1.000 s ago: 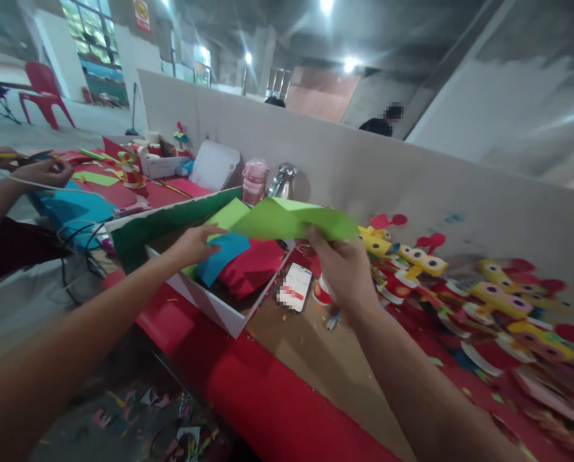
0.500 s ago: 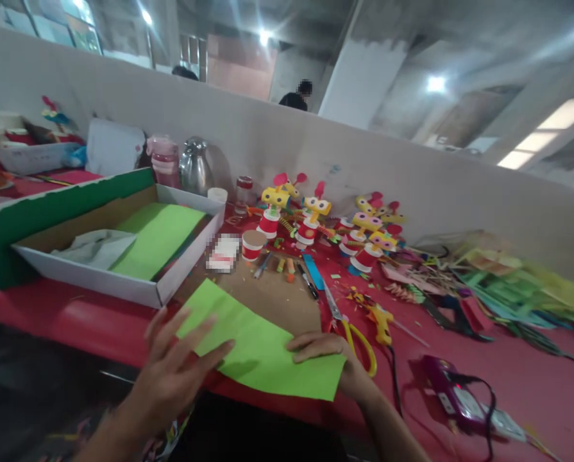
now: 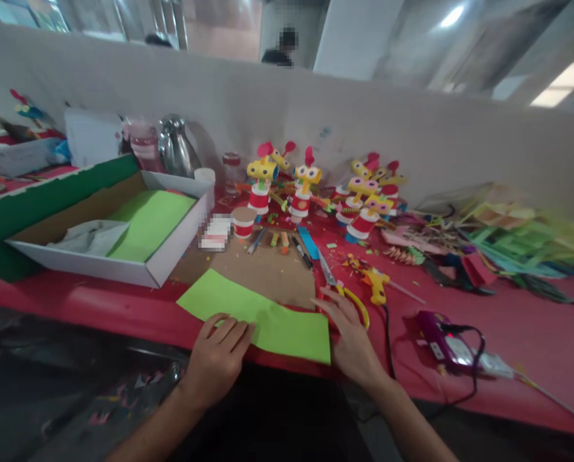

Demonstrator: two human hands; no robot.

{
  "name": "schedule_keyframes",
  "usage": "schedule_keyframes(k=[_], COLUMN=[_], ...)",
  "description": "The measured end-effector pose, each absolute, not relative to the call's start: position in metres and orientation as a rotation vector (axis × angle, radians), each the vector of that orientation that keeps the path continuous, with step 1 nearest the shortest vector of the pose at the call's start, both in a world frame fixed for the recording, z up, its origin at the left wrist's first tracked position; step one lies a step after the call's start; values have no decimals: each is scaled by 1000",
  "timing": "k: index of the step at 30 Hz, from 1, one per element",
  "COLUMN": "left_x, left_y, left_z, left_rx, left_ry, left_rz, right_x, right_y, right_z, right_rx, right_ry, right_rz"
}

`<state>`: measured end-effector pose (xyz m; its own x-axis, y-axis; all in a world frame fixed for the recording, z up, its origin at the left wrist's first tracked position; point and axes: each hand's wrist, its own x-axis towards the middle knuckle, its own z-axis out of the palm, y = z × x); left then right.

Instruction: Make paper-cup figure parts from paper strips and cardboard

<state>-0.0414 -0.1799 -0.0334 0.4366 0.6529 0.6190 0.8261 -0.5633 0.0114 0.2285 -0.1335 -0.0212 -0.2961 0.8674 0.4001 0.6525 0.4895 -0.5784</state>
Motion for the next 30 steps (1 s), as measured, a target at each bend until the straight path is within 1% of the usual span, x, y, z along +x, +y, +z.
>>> schedule_keyframes(k=[2, 6, 10, 14, 18, 20, 22, 24, 26, 30], left_x=[-32, -17, -17, -38, -65, -77, -86, -91, -93, -92], left_y=[-188, -193, -191, -188, -176, -162, -144, -126, -110, -96], left_z=[-36, -34, -31, -29, -14, -3, 5, 7, 2, -21], left_rx=[-2437, -2491, -2550, -2575, -2403, -2234, -2118, -2139, -2259, -2490], left_ry=[-1353, -1479, -1498, -1428, -1214, -1067, -962, -960, -1022, -1088], left_rz=[-779, -743, -729, -695, -821, -880, -922, -936, -869, -611], right_x=[228, 216, 206, 208, 215, 217, 217, 213, 206, 193], right_y=[-160, -199, -201, -193, -174, -157, -138, -121, -109, -100], right_z=[-31, -37, -36, -33, -13, 2, 11, 11, 1, -22], right_rx=[-1216, -1150, -1202, -1190, -997, -900, -879, -895, -918, -1027], right_ry=[-2125, -2371, -2375, -2337, -2376, -2328, -2230, -2197, -2265, -2441], right_rz=[228, 179, 167, 110, -193, -402, -531, -539, -477, -199])
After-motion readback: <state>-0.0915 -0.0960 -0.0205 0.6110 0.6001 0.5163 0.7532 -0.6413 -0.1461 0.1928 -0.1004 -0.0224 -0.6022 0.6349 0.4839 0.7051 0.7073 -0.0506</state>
